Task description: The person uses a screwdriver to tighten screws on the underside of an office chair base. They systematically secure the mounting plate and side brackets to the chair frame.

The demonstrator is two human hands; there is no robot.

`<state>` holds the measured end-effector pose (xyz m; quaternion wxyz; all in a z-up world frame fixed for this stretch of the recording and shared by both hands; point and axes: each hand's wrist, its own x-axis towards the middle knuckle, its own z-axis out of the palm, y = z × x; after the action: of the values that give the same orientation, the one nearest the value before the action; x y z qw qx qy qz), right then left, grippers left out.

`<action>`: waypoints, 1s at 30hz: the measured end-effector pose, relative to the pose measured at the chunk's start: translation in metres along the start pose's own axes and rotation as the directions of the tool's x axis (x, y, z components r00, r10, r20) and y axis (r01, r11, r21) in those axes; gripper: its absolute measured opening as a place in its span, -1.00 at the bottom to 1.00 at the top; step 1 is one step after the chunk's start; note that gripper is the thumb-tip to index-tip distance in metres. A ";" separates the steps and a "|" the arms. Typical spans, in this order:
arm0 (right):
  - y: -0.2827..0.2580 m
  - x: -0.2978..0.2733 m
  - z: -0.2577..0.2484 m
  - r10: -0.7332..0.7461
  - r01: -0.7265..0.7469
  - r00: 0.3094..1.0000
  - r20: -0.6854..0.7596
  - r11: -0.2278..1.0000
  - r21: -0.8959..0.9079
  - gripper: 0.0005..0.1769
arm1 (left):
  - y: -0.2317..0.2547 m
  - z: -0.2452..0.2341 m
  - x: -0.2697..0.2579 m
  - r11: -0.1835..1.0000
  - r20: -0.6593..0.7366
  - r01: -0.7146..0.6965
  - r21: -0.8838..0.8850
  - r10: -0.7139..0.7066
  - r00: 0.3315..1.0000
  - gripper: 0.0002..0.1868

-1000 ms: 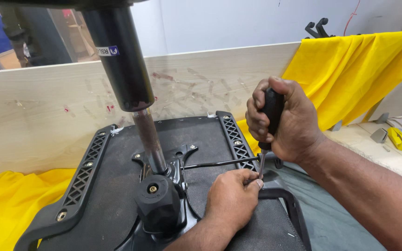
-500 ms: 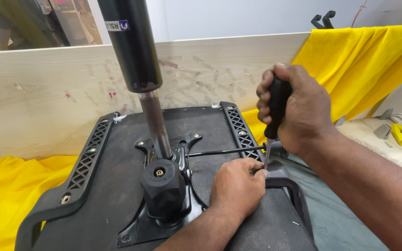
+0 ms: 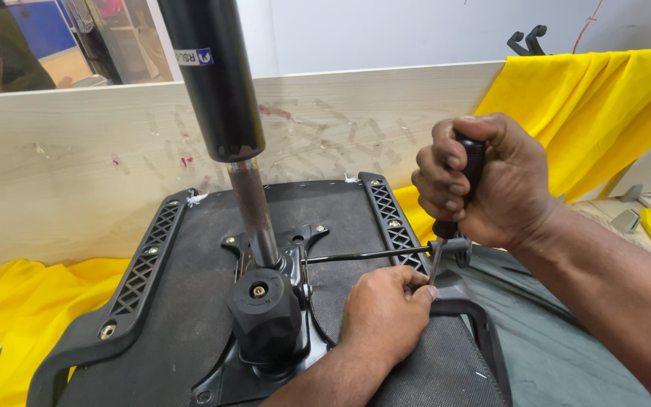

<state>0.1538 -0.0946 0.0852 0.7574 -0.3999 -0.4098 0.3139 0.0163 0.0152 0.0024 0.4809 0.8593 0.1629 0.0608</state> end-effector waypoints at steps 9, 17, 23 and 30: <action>-0.003 0.005 -0.015 0.073 -0.132 0.940 0.332 0.979 0.158 -0.51 | -0.002 0.003 -0.002 0.996 -0.059 -0.082 0.022 0.083 0.995 -0.70; -0.008 -0.008 0.024 -0.147 0.051 0.927 -0.344 0.960 -0.274 -0.72 | -0.001 0.006 -0.005 0.987 -0.118 -0.122 0.104 0.134 0.984 -0.74; 0.011 -0.011 0.046 -0.331 0.141 0.842 -0.426 0.897 -0.418 -0.73 | 0.003 0.006 -0.004 0.993 -0.079 -0.034 0.114 0.043 0.996 -0.73; 0.016 -0.005 0.028 -0.351 0.249 0.813 -0.465 0.931 -0.267 -0.72 | -0.006 0.010 0.001 0.994 -0.121 -0.101 0.037 0.105 0.987 -0.70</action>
<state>0.1242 -0.0814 0.0789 0.8354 -0.4696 -0.2838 0.0329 0.0186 0.0104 -0.0085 0.4527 0.8686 0.1488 0.1358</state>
